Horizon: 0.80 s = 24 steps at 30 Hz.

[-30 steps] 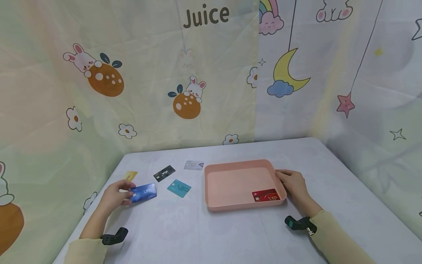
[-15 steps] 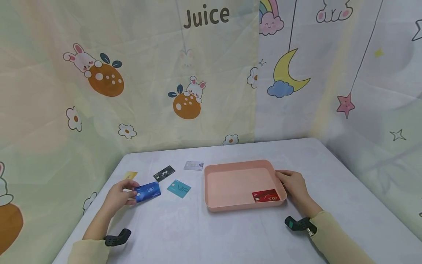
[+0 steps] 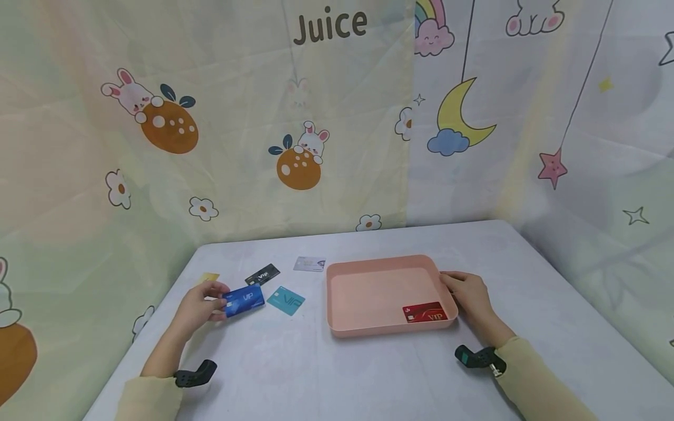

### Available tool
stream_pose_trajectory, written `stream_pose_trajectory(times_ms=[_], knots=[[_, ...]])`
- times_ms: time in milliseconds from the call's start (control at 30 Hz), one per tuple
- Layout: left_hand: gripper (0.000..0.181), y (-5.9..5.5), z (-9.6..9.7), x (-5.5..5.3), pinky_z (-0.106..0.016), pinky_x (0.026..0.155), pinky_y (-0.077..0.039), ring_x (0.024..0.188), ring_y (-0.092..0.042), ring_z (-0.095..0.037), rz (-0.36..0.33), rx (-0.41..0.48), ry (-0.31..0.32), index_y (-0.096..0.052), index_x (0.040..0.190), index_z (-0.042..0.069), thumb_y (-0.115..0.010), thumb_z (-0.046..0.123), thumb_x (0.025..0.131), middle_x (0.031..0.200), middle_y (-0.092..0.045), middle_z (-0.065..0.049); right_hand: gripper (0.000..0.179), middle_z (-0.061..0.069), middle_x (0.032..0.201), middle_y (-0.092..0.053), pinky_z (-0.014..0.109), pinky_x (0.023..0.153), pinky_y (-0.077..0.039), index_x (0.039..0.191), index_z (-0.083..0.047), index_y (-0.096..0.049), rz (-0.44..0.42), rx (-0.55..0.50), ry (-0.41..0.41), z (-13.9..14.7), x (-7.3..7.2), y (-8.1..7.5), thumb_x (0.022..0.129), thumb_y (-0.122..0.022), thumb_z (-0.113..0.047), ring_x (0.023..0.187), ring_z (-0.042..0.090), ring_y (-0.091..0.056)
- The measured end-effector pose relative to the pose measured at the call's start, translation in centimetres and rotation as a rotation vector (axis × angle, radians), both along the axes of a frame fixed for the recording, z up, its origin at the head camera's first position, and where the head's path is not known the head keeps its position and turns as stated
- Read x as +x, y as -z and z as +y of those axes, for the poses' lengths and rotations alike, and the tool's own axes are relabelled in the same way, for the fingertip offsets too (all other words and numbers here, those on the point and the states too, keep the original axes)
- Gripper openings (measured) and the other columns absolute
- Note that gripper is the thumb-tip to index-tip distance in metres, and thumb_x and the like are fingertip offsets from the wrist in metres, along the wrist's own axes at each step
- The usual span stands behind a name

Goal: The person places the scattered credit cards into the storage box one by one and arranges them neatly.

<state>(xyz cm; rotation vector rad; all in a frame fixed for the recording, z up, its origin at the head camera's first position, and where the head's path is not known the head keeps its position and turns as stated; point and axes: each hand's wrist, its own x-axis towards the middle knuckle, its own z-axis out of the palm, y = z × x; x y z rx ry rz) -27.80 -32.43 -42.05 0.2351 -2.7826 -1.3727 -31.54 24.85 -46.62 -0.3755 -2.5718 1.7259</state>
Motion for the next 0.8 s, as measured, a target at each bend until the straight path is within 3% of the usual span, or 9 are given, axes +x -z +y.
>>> stream_pose_trajectory(times_ms=[333,567,800], knots=[[0.029,-0.4,1.7,-0.7,-0.032,0.068,-0.063,0.092,-0.066,-0.028,0.01,0.015,0.041,-0.056,0.126,-0.007,-0.062,-0.003,0.098,0.122,-0.056,-0.029,0.064,0.029,0.147,-0.053,0.044,0.103,-0.055,0.146,0.005,-0.052,0.012,0.007,-0.023,0.2,0.3,-0.3,0.106,-0.053,-0.044,0.133,0.043,-0.054],[0.029,-0.9,2.8,-1.0,-0.033,0.069,-0.063,0.101,-0.064,-0.035,0.01,0.028,0.047,-0.057,0.126,-0.006,-0.063,-0.001,0.098,0.122,-0.057,-0.029,0.063,0.027,0.149,-0.053,0.043,0.105,-0.053,0.148,0.002,-0.051,-0.004,-0.01,-0.016,0.1,0.2,-0.2,0.106,-0.053,-0.045,0.134,0.041,-0.054],[0.029,-1.4,3.7,-1.2,-0.031,0.07,-0.063,0.098,-0.068,-0.031,-0.001,0.052,0.045,-0.056,0.127,-0.004,-0.062,0.001,0.1,0.123,-0.058,-0.026,0.061,0.027,0.148,-0.054,0.043,0.104,-0.054,0.147,0.003,-0.052,-0.009,-0.014,-0.01,0.0,0.2,-0.3,0.106,-0.053,-0.042,0.133,0.04,-0.055]])
